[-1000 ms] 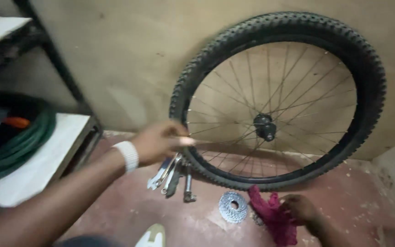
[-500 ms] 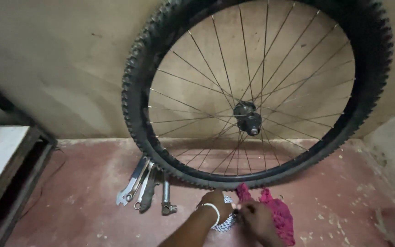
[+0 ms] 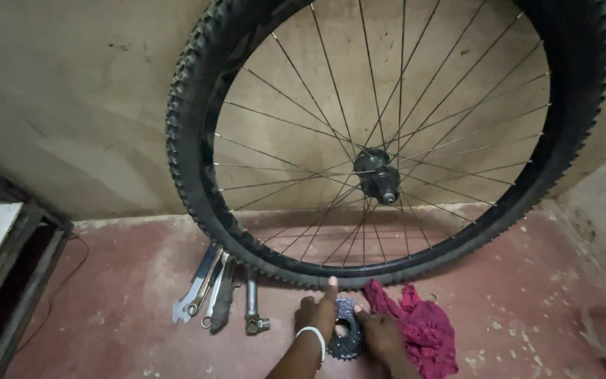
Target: The person removes the cassette from a bicycle wheel using a chain whip and wrench. They then clean the cassette with a pink cloth and water from a red bucket. Finally, the person reassembles the cassette onto the wheel hub.
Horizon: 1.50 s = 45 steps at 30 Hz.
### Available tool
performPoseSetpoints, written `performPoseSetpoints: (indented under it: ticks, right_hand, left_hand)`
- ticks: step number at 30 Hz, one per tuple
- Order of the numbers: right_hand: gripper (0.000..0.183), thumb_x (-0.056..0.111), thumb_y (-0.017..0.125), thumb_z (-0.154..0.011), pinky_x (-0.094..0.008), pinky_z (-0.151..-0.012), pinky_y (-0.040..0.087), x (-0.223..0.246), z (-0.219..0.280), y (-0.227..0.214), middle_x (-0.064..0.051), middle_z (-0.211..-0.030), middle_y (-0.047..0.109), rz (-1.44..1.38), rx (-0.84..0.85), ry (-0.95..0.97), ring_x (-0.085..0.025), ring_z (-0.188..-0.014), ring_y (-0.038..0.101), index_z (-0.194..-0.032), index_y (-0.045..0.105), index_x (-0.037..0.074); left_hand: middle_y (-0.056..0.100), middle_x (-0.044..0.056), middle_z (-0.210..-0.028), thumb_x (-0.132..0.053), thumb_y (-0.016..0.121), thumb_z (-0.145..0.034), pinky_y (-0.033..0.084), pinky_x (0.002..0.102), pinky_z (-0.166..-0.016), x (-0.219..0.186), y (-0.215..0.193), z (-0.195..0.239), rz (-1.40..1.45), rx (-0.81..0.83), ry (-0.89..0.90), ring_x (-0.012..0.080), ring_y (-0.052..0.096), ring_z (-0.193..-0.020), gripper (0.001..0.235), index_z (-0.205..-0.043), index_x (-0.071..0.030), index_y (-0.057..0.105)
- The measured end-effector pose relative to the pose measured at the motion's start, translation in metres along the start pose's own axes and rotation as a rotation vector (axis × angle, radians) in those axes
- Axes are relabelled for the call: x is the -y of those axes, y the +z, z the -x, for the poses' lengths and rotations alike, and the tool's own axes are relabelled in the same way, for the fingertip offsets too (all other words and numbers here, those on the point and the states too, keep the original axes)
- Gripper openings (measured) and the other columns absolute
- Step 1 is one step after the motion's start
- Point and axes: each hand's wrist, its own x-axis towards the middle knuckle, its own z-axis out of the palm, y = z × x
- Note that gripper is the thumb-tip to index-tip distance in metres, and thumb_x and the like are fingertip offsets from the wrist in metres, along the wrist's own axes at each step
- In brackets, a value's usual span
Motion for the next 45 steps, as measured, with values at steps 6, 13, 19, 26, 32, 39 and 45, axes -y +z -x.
performPoseSetpoints:
  ticks: [6,13,19,26,32,39,45]
  right_hand:
    - [0.014,0.015,0.073,-0.088,-0.032,-0.057,0.049,0.045,0.035,-0.014,-0.008,-0.073,0.069,-0.415,0.194,0.091,-0.017,-0.062,0.062,-0.081,0.072,0.003]
    - [0.02,0.022,0.074,-0.09,-0.029,-0.069,0.054,0.112,0.086,-0.037,-0.004,-0.085,0.069,-0.584,0.346,0.093,-0.013,-0.075,0.065,-0.098,0.068,0.004]
    - [0.038,0.052,0.077,-0.078,-0.045,-0.068,0.052,0.087,0.042,-0.078,-0.01,-0.093,0.069,0.433,-0.351,-0.414,-0.035,-0.086,0.063,-0.098,0.075,0.019]
    - [0.033,0.035,0.073,-0.08,-0.048,-0.087,0.057,0.059,0.011,-0.154,-0.011,-0.097,0.076,0.883,-0.114,-0.236,-0.034,-0.099,0.072,-0.107,0.072,0.016]
    - [0.039,0.042,0.066,-0.086,-0.044,-0.078,0.061,0.202,0.063,-0.223,-0.017,-0.091,0.078,0.462,0.071,-0.461,-0.033,-0.086,0.077,-0.107,0.07,0.009]
    - [0.04,0.044,0.067,-0.086,-0.037,-0.081,0.055,0.39,0.232,-0.269,-0.01,-0.092,0.077,0.518,0.125,-0.587,-0.02,-0.086,0.07,-0.101,0.075,0.008]
    - [0.04,0.044,0.065,-0.09,-0.031,-0.081,0.052,0.417,0.298,-0.204,-0.005,-0.089,0.069,0.141,0.142,-0.832,-0.013,-0.087,0.064,-0.096,0.072,0.005]
  left_hand:
    - [0.067,0.029,-0.126,-0.082,0.046,-0.087,0.044,0.065,-0.108,0.013,-0.005,0.011,0.335,0.247,-0.192,0.0499,0.059,-0.123,0.094,-0.121,0.0,0.075]
    - [0.071,0.024,-0.119,-0.083,0.034,-0.088,0.049,0.048,-0.098,0.003,0.008,-0.005,0.124,-0.169,0.097,0.0403,0.067,-0.11,0.094,-0.115,-0.002,0.072]
    - [0.077,0.025,-0.106,-0.083,0.019,-0.091,0.058,0.048,-0.087,-0.038,-0.014,0.042,0.227,-0.093,-0.106,0.0388,0.079,-0.092,0.105,-0.108,0.003,0.076]
    - [0.072,0.025,-0.115,-0.087,0.016,-0.088,0.058,0.053,-0.091,-0.09,-0.045,0.1,0.201,-0.121,-0.062,0.0419,0.074,-0.103,0.108,-0.112,0.001,0.075]
    - [0.072,0.025,-0.118,-0.084,0.011,-0.092,0.049,0.054,-0.1,-0.152,-0.099,0.172,-0.079,-0.262,0.23,0.043,0.067,-0.115,0.106,-0.112,-0.001,0.075]
    - [0.071,0.027,-0.113,-0.069,0.023,-0.101,0.049,0.057,-0.094,-0.213,-0.166,0.244,-0.133,-0.493,0.488,0.0463,0.066,-0.108,0.088,-0.103,0.001,0.076]
    - [0.072,0.026,-0.11,-0.063,0.031,-0.103,0.049,0.06,-0.093,-0.213,-0.18,0.277,-0.036,-0.564,0.372,0.0453,0.067,-0.106,0.079,-0.102,0.001,0.077]
